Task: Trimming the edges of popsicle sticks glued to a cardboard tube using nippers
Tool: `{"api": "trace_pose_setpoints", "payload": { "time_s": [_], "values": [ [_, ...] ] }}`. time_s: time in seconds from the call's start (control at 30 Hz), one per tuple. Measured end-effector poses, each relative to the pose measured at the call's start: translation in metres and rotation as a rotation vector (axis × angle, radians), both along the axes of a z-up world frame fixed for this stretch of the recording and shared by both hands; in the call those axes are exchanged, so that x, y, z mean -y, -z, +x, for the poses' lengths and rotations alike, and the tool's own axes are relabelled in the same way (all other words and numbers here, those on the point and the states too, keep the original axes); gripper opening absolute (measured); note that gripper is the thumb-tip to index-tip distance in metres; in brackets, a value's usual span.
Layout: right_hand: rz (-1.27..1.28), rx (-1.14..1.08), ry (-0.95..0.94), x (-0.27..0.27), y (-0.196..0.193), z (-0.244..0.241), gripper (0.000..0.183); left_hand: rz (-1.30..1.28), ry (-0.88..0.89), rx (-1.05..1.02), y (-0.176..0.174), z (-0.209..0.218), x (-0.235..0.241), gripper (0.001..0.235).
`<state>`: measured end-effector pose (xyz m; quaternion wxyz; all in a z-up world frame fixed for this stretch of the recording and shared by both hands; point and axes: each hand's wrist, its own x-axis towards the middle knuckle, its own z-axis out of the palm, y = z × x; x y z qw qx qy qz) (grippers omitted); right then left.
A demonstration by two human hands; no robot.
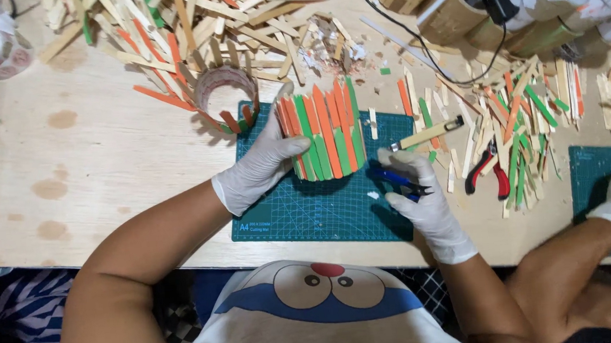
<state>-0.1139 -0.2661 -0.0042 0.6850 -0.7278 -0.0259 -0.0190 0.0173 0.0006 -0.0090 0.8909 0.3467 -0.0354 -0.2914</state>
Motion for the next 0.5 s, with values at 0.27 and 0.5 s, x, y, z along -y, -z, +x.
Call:
{"api": "trace_pose_setpoints", "payload": {
  "time_s": [0.27, 0.5],
  "values": [
    [-0.229, -0.258, -0.040, 0.001, -0.054, -0.008, 0.080, 0.005, 0.003, -0.003, 0.006, 0.001, 0.004, 0.120],
    [-0.273, -0.578, -0.003, -0.014, -0.114, 0.010, 0.081, -0.003, -0.002, -0.011, 0.010, 0.001, 0.003, 0.116]
  ]
}}
